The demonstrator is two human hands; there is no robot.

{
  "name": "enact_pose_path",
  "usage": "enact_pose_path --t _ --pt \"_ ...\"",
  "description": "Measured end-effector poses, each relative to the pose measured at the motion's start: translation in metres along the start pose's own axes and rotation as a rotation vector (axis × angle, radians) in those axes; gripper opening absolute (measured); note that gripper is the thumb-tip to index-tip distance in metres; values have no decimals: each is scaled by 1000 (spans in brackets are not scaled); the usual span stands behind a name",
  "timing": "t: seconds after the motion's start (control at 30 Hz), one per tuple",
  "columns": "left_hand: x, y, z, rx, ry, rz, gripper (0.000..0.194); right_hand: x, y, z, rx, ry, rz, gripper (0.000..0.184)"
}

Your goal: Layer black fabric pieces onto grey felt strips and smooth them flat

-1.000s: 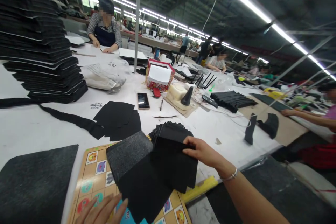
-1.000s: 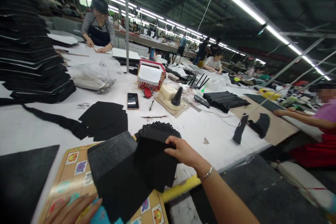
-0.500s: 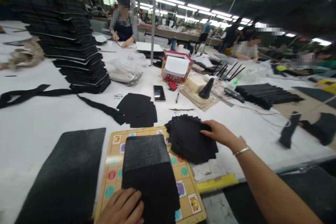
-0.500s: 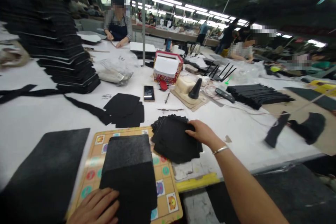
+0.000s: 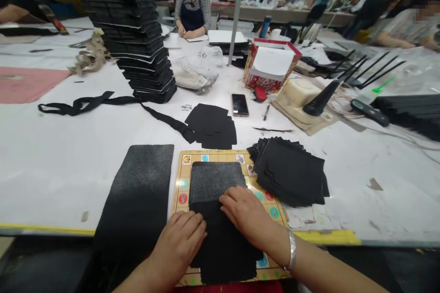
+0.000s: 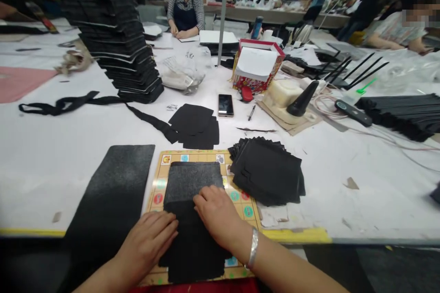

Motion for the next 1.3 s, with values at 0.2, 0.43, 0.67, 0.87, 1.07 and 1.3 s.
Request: enact_pose_path --t 0.2,0.43,0.67,0.87,1.07,1.3 --pt "10 -3 -3 2 -15 94 10 4 0 -8 20 74 -8 1" --pt "33 2 -14 87 -272 74 28 7 -2 -9 -34 23 0 9" --pt "37 0 -16 116 -288 51 23 3 -5 -4 22 -214 101 4" --pt "29 -2 -11 7 -301 -57 31 -13 -20 -6 190 41 273 24" --pt "9 2 -3 -104 -137 -143 15 -3 -25 -12 165 28 245 27" --pt "0 0 2 -4 -206 -216 21 11 -3 -21 5 -85 115 16"
Point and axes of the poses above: each hand's wrist, its own z-axis away from the middle knuckle, its own y-axis out of the palm, x = y × z, the point moved 2 cm from there along -z, towards the middle knuckle, and after that the axes turned 14 degrees about y, right-handed, at the moved point
